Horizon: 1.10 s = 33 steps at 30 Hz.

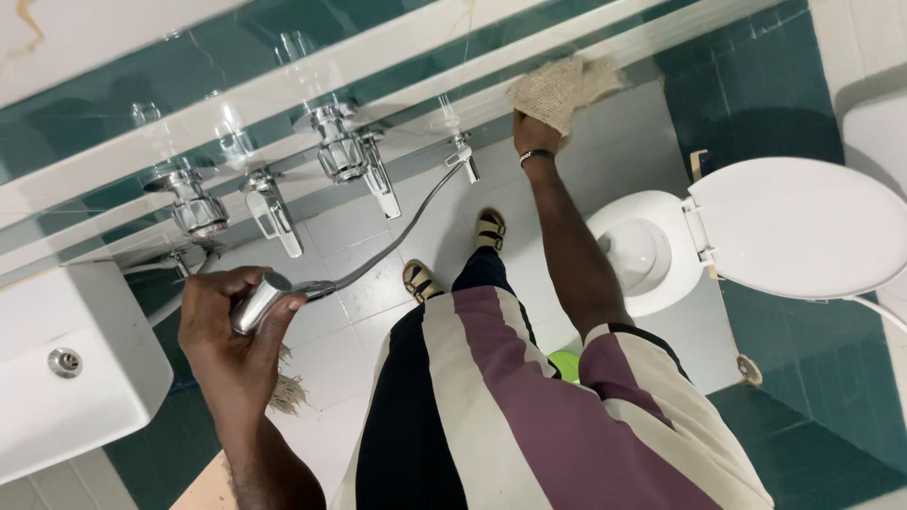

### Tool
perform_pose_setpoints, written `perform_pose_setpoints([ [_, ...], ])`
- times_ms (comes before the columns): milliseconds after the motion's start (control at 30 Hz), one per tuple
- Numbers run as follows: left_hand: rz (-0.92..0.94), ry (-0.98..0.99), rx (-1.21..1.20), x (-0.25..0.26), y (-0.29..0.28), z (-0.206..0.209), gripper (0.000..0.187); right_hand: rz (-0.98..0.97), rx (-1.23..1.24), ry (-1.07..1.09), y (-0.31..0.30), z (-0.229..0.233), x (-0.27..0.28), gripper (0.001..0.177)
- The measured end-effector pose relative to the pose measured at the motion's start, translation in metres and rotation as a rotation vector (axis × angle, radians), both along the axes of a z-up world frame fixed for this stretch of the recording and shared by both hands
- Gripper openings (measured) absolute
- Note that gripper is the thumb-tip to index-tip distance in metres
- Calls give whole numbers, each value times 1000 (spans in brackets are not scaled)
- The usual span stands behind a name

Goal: The person cleans multiple wall-mounted faucets and a bidet sprayer handle in a bathroom using a cloth, periodically rinsing the cloth in a sink.

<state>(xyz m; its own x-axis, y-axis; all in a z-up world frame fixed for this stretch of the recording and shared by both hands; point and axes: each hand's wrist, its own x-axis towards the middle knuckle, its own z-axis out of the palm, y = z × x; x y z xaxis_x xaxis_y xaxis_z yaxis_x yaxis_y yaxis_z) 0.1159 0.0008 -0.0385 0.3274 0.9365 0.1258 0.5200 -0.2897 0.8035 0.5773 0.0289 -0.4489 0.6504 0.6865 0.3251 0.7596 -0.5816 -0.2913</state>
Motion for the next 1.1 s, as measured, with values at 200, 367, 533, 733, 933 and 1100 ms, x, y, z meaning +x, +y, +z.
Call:
perform_pose_setpoints([
  [200,113,55,-95,23,2,-7,37,43,-420,762,4,29,60,42],
  [367,-13,29,-99,56,9,-13,34,275,131,1826,-11,46,100,33],
  [533,-66,23,-79,84,10,-15,35,254,306,2096,-11,39,89,35],
  [733,-110,22,-67,115,11,-17,36,197,-83,146,-2,-10,28,36],
  [933,-107,27,-117,134,8,-18,36,105,-306,407,2,3,30,45],
  [1100,-96,41,-92,141,-3,-22,37,320,-90,1116,-14,37,92,43],
])
